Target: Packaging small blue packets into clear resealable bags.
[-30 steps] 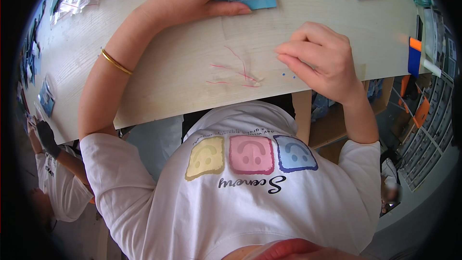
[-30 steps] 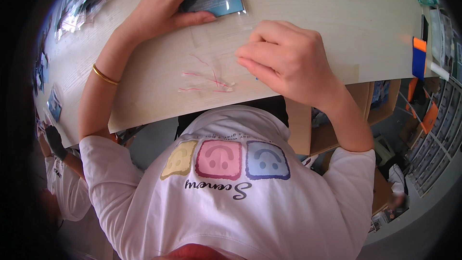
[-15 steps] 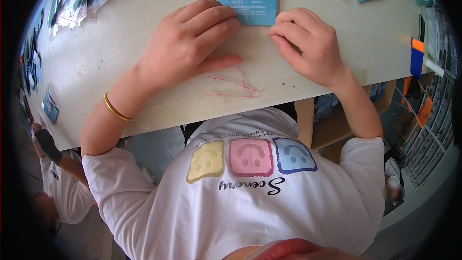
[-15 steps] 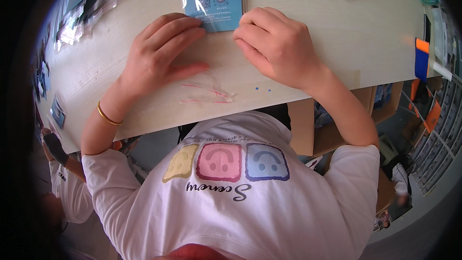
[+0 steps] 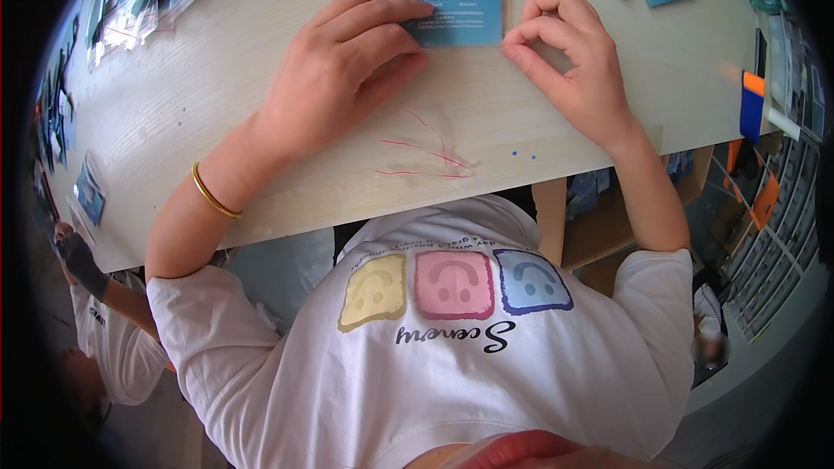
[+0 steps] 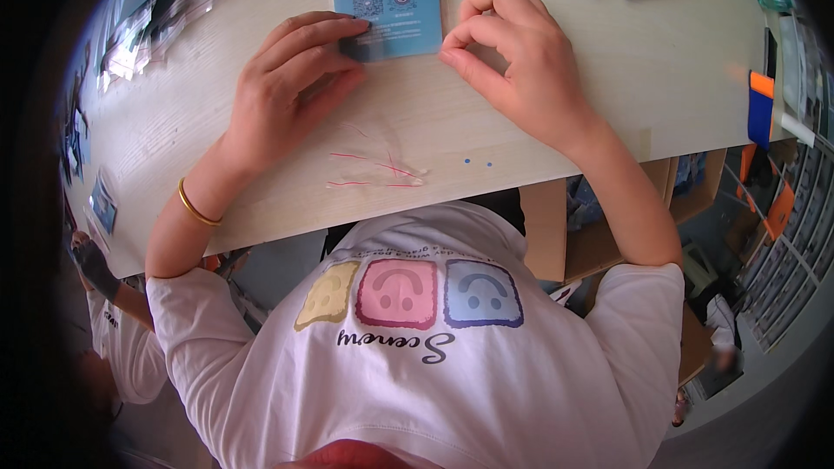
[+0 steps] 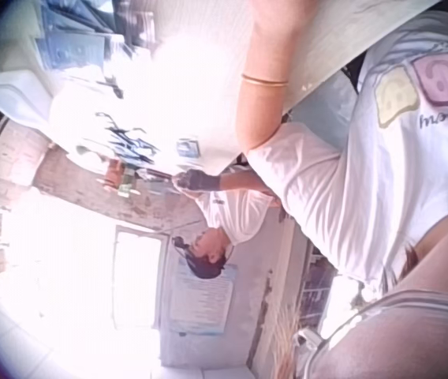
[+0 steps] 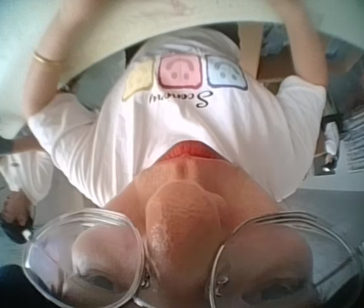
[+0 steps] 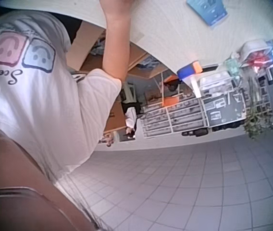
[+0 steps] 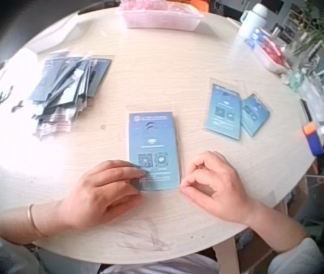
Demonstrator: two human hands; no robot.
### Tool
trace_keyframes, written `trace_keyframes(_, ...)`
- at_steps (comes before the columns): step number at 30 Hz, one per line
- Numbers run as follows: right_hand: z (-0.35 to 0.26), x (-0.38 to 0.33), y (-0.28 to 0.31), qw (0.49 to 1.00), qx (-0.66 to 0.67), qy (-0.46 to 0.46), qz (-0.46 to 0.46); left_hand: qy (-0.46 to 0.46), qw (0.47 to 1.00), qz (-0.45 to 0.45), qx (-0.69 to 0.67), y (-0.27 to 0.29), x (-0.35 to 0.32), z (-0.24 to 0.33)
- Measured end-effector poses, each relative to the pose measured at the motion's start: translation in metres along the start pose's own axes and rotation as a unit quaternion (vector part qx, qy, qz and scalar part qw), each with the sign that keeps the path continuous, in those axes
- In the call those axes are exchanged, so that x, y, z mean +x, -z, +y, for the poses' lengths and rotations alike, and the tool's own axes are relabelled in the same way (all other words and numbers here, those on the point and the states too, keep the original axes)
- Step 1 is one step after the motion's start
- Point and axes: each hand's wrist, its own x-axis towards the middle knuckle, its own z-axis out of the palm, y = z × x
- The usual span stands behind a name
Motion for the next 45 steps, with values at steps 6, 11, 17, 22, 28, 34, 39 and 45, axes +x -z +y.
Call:
trace_keyframes(6, -0.009, 0.005, -0.003, 0.998, 0.017, -0.067, 0.009, 0.102, 0.992, -0.042, -0.062, 0.01, -0.001, 0.0)
trace_keyframes(11, -0.01, 0.005, -0.002, 0.996, 0.015, -0.093, 0.004, -0.06, 0.988, -0.133, 0.045, 0.014, -0.002, -0.008)
trace_keyframes(17, -0.01, 0.003, 0.002, 0.994, 0.004, -0.113, -0.007, -0.037, 0.989, -0.137, 0.042, 0.009, -0.004, -0.006)
trace_keyframes(22, -0.009, 0.003, 0.004, 0.993, 0.002, -0.121, -0.016, -0.043, 0.989, -0.132, 0.045, 0.007, -0.003, -0.006)
trace_keyframes(28, -0.01, 0.005, 0.004, 0.993, -0.016, -0.117, -0.022, -0.044, 0.99, -0.13, 0.045, 0.006, -0.004, -0.006)
trace_keyframes(34, -0.002, 0.012, 0.012, 0.971, -0.111, -0.206, -0.045, -0.051, 0.989, -0.13, 0.05, 0.008, -0.006, -0.009)
trace_keyframes(39, 0.002, 0.007, 0.02, 0.985, -0.157, -0.036, 0.067, -0.058, 0.988, -0.127, 0.062, 0.008, -0.005, -0.006)
trace_keyframes(45, -0.013, -0.001, 0.007, 0.961, -0.263, 0.047, -0.075, -0.061, 0.985, 0.024, 0.161, 0.043, 0.009, -0.028)
